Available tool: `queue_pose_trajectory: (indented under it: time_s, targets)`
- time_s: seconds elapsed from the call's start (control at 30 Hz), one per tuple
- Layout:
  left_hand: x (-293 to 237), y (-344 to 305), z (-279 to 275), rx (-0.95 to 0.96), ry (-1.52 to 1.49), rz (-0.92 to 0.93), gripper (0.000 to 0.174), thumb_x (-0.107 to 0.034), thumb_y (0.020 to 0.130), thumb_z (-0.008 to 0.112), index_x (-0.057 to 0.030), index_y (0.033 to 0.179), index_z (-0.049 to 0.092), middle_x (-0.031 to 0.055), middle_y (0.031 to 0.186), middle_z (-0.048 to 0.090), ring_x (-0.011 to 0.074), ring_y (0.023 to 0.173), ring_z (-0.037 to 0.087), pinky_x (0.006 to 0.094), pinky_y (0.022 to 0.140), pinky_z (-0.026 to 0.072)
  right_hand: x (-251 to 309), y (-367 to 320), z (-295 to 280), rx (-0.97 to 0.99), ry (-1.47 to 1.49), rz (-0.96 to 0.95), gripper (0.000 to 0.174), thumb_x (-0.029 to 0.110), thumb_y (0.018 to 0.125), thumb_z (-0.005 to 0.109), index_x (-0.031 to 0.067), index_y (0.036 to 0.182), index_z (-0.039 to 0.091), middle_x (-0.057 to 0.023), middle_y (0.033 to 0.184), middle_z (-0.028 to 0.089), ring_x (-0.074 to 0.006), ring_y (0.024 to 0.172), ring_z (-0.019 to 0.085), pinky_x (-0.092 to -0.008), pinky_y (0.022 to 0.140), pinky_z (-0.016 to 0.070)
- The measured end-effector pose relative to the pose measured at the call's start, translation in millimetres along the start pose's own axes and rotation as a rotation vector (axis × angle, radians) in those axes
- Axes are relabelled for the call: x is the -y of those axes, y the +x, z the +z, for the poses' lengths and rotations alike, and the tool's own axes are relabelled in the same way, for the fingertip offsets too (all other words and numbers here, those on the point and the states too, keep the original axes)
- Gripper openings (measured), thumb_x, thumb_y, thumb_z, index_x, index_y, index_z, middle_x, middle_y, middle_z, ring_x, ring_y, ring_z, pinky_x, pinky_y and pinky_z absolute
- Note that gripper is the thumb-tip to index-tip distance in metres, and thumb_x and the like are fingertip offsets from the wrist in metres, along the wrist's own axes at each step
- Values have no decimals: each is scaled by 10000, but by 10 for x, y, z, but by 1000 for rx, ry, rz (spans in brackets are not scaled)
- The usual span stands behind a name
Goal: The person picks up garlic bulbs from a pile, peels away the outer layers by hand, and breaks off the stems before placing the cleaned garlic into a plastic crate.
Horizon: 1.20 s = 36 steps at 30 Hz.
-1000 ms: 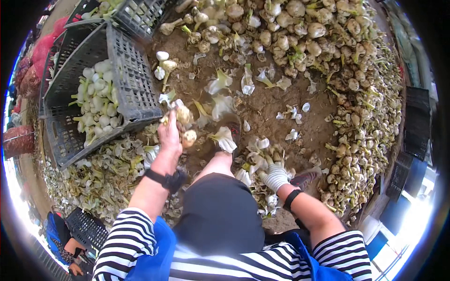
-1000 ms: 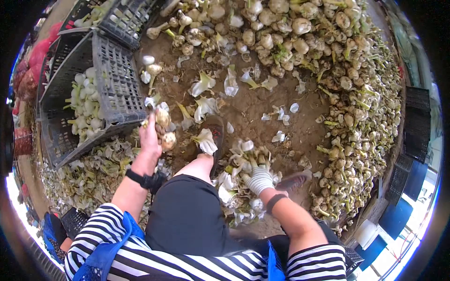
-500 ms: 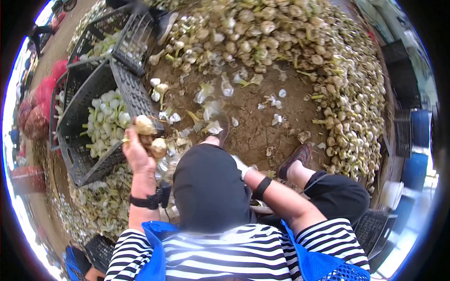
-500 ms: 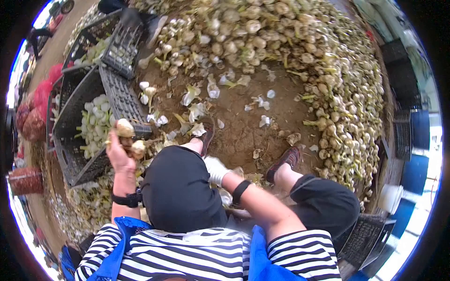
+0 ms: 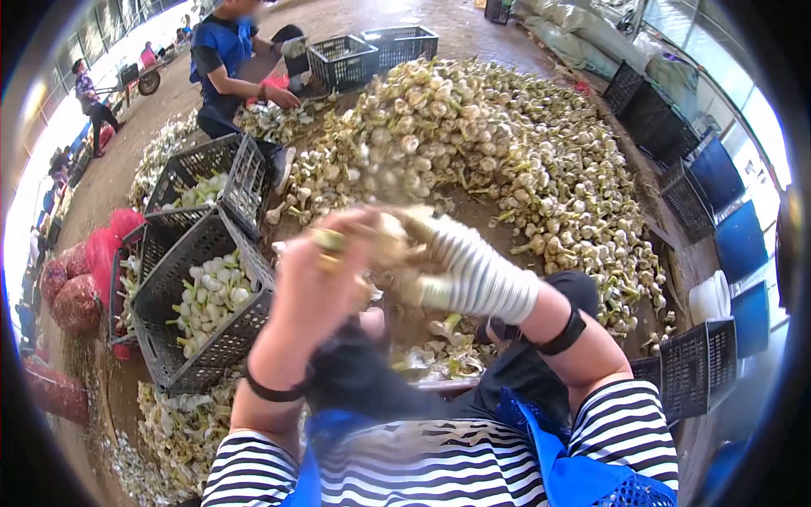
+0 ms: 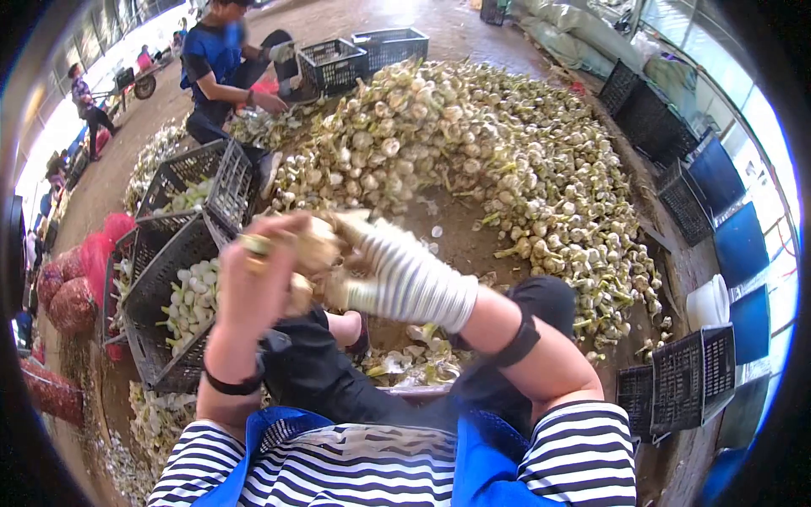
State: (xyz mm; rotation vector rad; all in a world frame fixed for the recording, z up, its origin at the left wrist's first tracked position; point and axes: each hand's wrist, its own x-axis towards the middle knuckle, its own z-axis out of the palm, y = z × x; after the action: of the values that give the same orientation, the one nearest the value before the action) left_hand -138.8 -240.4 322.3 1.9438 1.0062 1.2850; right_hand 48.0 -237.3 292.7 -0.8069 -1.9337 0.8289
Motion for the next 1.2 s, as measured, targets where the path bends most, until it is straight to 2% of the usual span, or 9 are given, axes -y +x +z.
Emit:
queue_pose_trajectory:
  time_s: [0.27, 0.33, 0.47, 0.6, 0.7, 0.83, 1.07, 1.13, 1.2]
  targets:
    - [-438, 152, 422, 64, -100, 331, 161, -82, 853, 590, -6, 992, 621, 66, 730, 638, 117, 638, 591, 246, 565, 474, 602, -75, -335, -285, -362, -77, 603, 89, 632, 711, 74, 1188, 481, -146, 962, 580, -284, 926, 577, -350, 782, 476]
    - [-774, 311, 218, 154, -85, -78, 312, -57, 834, 597, -27, 1142, 559, 36, 776, 635, 102, 617, 574, 214, 539, 457, 640, 180, -516, -249, -235, -162, 485, 94, 668, 714, 54, 1109, 517, -128, 933, 590, -272, 922, 588, -354, 778, 478]
    - [-652, 505, 243, -158, -357, 215, 677, 44, 739, 611, -68, 1351, 341, 107, 1100, 559, 39, 655, 500, 158, 530, 395, 836, 310, -809, -448, 341, -147, 455, 72, 693, 741, 34, 1085, 512, -44, 895, 611, -115, 792, 598, -235, 696, 513]
    - [-177, 178, 735, 16, -381, 276, 735, -9, 726, 680, -19, 1350, 293, 118, 1289, 421, 155, 1063, 515, 275, 888, 444, 921, -37, -320, -538, 60, -53, 202, 221, 722, 692, 66, 834, 624, -125, 796, 602, -278, 741, 586, -352, 657, 468]
    - [-100, -37, 969, -7, -977, -244, 739, -36, 750, 685, -1, 1354, 262, 113, 1284, 429, 169, 1149, 466, 309, 970, 394, 667, -284, -14, -826, -142, -129, 215, 228, 731, 701, 73, 861, 628, -106, 852, 567, -257, 814, 547, -332, 706, 453]
    - [-62, -276, 946, 48, -229, 45, 727, -9, 723, 706, -4, 1329, 305, 118, 1223, 475, 173, 1092, 500, 295, 938, 407, 423, -469, 40, -729, -107, 108, 217, 270, 810, 652, 68, 887, 628, -112, 759, 589, -246, 677, 583, -324, 601, 467]
    - [66, -310, 715, 41, -141, 39, 584, 49, 694, 621, -11, 1229, 396, 100, 1038, 551, 137, 923, 559, 263, 807, 459, 362, -548, -107, -523, -748, 9, 199, 301, 795, 610, 105, 830, 630, -95, 575, 554, -281, 558, 577, -371, 513, 455]
    - [-169, -318, 597, 1, -703, -367, 510, 71, 693, 544, -30, 1175, 408, 75, 941, 521, 73, 731, 501, 183, 602, 441, 293, -610, -277, -237, -921, 238, 243, 326, 760, 607, 115, 881, 612, -133, 708, 609, -300, 666, 599, -456, 616, 441]
    - [-116, -271, 594, 85, -555, -277, 502, 100, 701, 528, -33, 1168, 402, 54, 915, 501, 71, 712, 487, 171, 582, 432, 232, -672, -329, -478, -1234, 136, 530, 219, 702, 652, 134, 1210, 528, -140, 1214, 515, -290, 1167, 453, -492, 994, 309]
